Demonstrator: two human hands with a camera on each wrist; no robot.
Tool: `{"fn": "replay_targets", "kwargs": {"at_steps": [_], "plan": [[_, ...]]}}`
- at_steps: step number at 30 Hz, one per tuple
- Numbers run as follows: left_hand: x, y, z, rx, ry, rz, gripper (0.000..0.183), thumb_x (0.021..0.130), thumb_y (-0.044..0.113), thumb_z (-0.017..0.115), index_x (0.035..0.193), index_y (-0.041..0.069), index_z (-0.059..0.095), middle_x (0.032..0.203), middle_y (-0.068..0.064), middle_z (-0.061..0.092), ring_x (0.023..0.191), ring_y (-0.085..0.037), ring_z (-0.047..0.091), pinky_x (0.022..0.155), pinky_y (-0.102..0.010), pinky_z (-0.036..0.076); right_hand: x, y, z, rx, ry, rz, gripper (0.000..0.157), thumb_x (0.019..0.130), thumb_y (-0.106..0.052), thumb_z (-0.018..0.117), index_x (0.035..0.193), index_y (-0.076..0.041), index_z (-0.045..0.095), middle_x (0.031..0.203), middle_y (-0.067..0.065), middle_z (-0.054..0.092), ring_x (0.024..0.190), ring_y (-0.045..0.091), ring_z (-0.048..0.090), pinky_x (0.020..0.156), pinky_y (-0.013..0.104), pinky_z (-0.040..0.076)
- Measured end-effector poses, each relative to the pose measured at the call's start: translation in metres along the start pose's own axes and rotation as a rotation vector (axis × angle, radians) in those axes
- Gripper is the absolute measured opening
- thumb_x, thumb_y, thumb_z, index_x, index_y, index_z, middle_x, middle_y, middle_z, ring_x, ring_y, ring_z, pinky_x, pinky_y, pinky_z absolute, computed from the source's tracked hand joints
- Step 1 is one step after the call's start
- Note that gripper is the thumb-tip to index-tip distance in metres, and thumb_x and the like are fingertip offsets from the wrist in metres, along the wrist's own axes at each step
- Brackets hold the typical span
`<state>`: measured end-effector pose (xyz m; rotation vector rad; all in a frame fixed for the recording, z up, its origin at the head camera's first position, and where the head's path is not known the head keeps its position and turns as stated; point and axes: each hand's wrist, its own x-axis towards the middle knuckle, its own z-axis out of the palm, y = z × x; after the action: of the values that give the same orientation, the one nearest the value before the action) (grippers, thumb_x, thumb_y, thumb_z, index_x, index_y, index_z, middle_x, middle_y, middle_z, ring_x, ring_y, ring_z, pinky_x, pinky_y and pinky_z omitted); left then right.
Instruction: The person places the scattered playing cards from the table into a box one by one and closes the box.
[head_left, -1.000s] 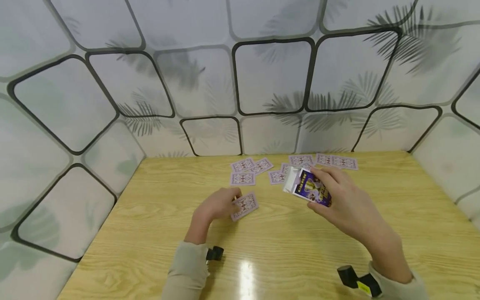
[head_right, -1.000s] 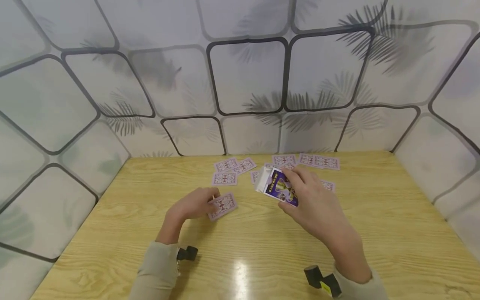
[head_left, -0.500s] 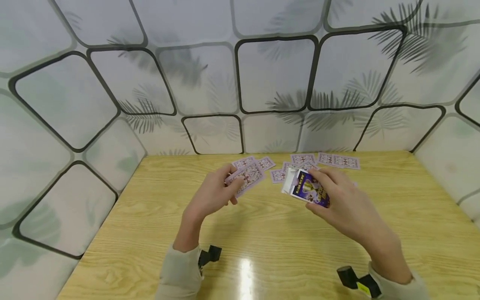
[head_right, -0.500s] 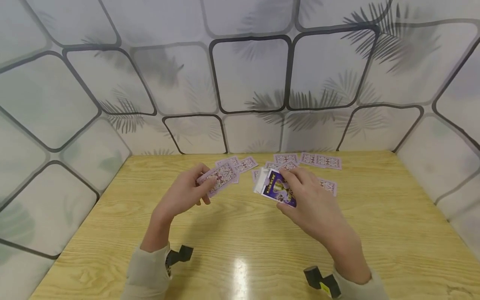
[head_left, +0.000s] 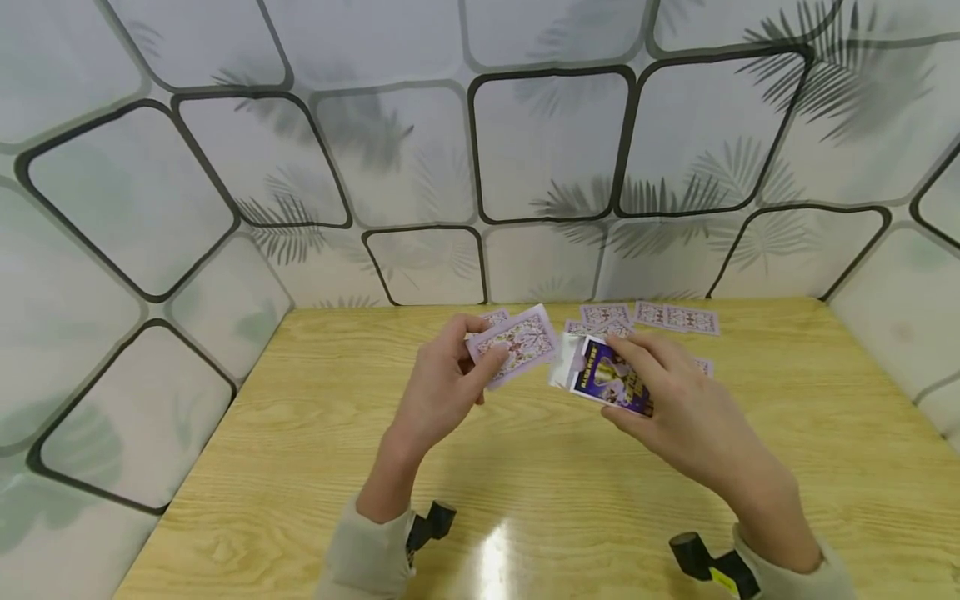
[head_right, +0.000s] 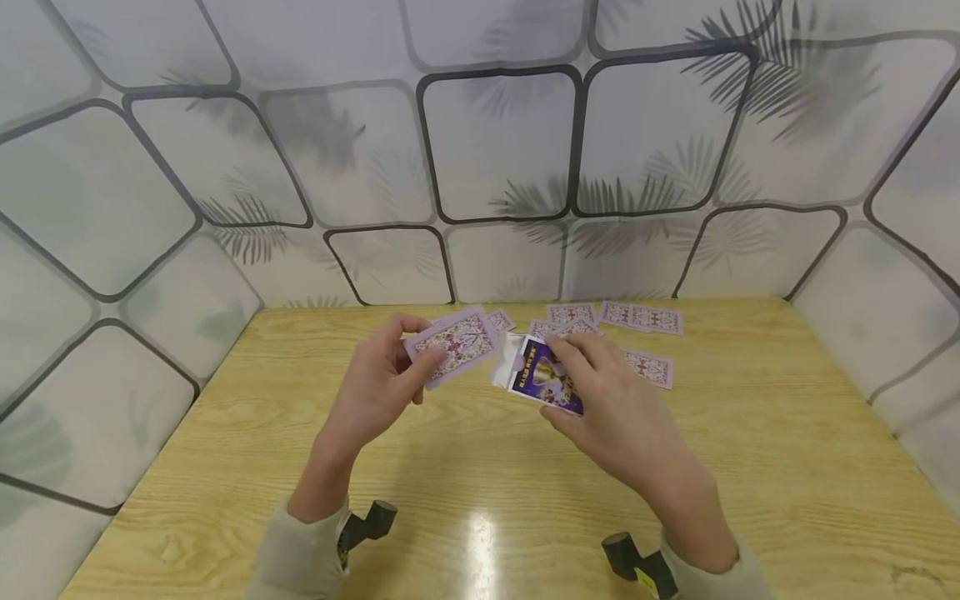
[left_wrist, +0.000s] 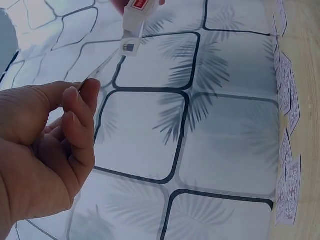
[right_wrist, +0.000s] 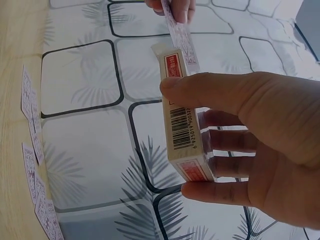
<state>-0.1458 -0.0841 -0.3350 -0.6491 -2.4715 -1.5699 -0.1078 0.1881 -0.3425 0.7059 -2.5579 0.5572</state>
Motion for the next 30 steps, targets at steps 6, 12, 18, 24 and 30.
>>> {"fn": "replay_targets", "kwargs": {"at_steps": [6, 12, 18, 24, 30], "plan": [[-0.0018, 0.0034, 0.0014, 0.042, 0.000, 0.050, 0.025, 0.097, 0.012, 0.064, 0.120, 0.006, 0.055, 0.083, -0.008, 0.073, 0.050, -0.009, 0.052, 0.043, -0.024, 0.043, 0.0003, -0.0026, -0.0009, 0.001, 0.018, -0.019, 0.077, 0.073, -0.019, 0.088, 0.140, -0.005, 0.053, 0.127, 0.015, 0.055, 0.109, 0.032, 0.056, 0.070, 0.048, 0.053], [-0.0037, 0.0056, 0.0017, 0.074, -0.022, 0.099, 0.026, 0.097, 0.011, 0.064, 0.121, 0.007, 0.053, 0.082, -0.007, 0.073, 0.049, -0.006, 0.049, 0.043, -0.023, 0.043, 0.0007, -0.0045, -0.0016, 0.007, 0.026, -0.029, 0.077, 0.072, -0.017, 0.089, 0.140, -0.004, 0.053, 0.127, 0.016, 0.056, 0.110, 0.033, 0.057, 0.071, 0.048, 0.053], [-0.0046, 0.0049, 0.0018, 0.073, -0.020, 0.115, 0.026, 0.097, 0.010, 0.064, 0.121, 0.007, 0.053, 0.084, -0.008, 0.073, 0.049, -0.006, 0.049, 0.043, -0.023, 0.043, 0.0000, -0.0053, -0.0013, 0.010, 0.038, -0.041, 0.077, 0.072, -0.017, 0.089, 0.139, -0.004, 0.054, 0.126, 0.016, 0.056, 0.111, 0.033, 0.056, 0.072, 0.048, 0.054], [-0.0052, 0.0057, 0.0016, 0.082, -0.031, 0.126, 0.027, 0.097, 0.010, 0.064, 0.122, 0.006, 0.054, 0.081, -0.007, 0.072, 0.050, -0.006, 0.048, 0.044, -0.022, 0.041, -0.0004, -0.0060, -0.0022, 0.009, 0.036, -0.046, 0.077, 0.072, -0.016, 0.089, 0.139, -0.003, 0.054, 0.127, 0.018, 0.056, 0.113, 0.035, 0.056, 0.076, 0.051, 0.054], [-0.0057, 0.0056, 0.0017, 0.090, -0.054, 0.134, 0.026, 0.097, 0.011, 0.064, 0.122, 0.006, 0.054, 0.077, -0.005, 0.071, 0.049, -0.004, 0.044, 0.044, -0.021, 0.037, -0.0002, -0.0068, -0.0024, 0.007, 0.049, -0.058, 0.076, 0.071, -0.017, 0.089, 0.138, -0.003, 0.055, 0.126, 0.017, 0.056, 0.113, 0.035, 0.056, 0.076, 0.051, 0.054]]}}
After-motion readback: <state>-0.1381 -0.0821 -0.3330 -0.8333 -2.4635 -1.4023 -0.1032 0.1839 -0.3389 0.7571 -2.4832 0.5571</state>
